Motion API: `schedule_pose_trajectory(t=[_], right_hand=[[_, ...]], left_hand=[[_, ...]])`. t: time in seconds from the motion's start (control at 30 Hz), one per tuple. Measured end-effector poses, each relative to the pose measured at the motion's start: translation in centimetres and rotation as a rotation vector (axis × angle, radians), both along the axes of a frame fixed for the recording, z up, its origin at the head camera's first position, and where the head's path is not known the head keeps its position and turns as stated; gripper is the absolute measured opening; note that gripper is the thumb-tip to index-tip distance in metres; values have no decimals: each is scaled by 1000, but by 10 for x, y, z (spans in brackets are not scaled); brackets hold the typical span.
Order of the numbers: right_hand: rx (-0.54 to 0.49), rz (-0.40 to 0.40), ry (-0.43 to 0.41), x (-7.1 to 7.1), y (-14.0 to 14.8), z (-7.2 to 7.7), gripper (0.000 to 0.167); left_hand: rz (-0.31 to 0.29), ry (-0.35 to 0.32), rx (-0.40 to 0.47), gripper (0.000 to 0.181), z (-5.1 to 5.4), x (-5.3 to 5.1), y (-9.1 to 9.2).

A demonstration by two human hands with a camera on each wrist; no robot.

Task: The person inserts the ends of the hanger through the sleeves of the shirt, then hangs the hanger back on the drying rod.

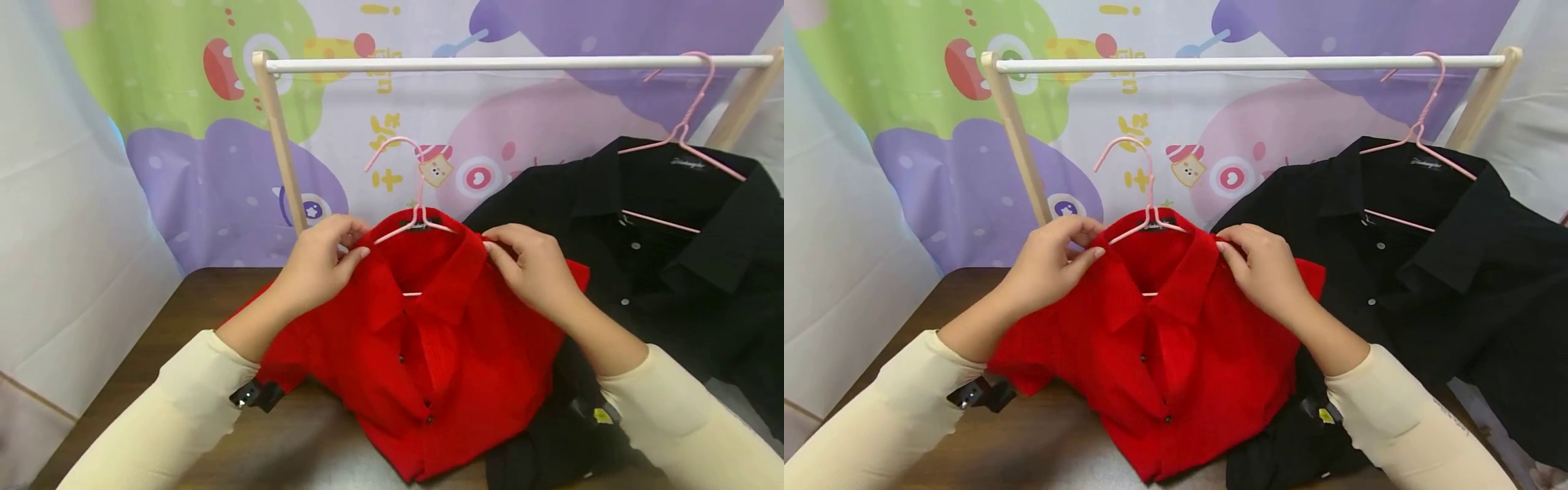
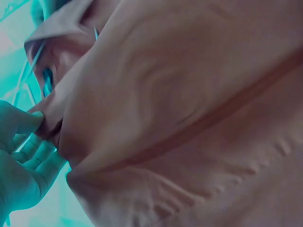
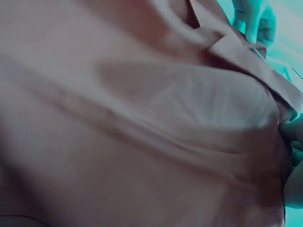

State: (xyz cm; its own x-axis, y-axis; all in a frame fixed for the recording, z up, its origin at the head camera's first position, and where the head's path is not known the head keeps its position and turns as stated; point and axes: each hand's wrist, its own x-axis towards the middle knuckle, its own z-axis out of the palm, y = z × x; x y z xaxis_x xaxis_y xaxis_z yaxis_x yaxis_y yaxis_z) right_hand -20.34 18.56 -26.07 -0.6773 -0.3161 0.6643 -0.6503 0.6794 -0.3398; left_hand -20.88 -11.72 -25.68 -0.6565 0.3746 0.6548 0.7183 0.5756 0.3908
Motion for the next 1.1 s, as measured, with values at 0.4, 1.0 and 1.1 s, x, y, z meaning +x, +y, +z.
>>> schedule_pose_trajectory(t=[0.4,1.0,1.1], right_hand=[[9,-16,-35,4,4,9,15],[205,-126,34,3,35,55,15],[232,-178,71,8,35,56,17]], left_hand=[[57,65,-97,12,9,3,-2],[192,319,64,13,59,-20,5],[191,241,71,15,63,-33,10]])
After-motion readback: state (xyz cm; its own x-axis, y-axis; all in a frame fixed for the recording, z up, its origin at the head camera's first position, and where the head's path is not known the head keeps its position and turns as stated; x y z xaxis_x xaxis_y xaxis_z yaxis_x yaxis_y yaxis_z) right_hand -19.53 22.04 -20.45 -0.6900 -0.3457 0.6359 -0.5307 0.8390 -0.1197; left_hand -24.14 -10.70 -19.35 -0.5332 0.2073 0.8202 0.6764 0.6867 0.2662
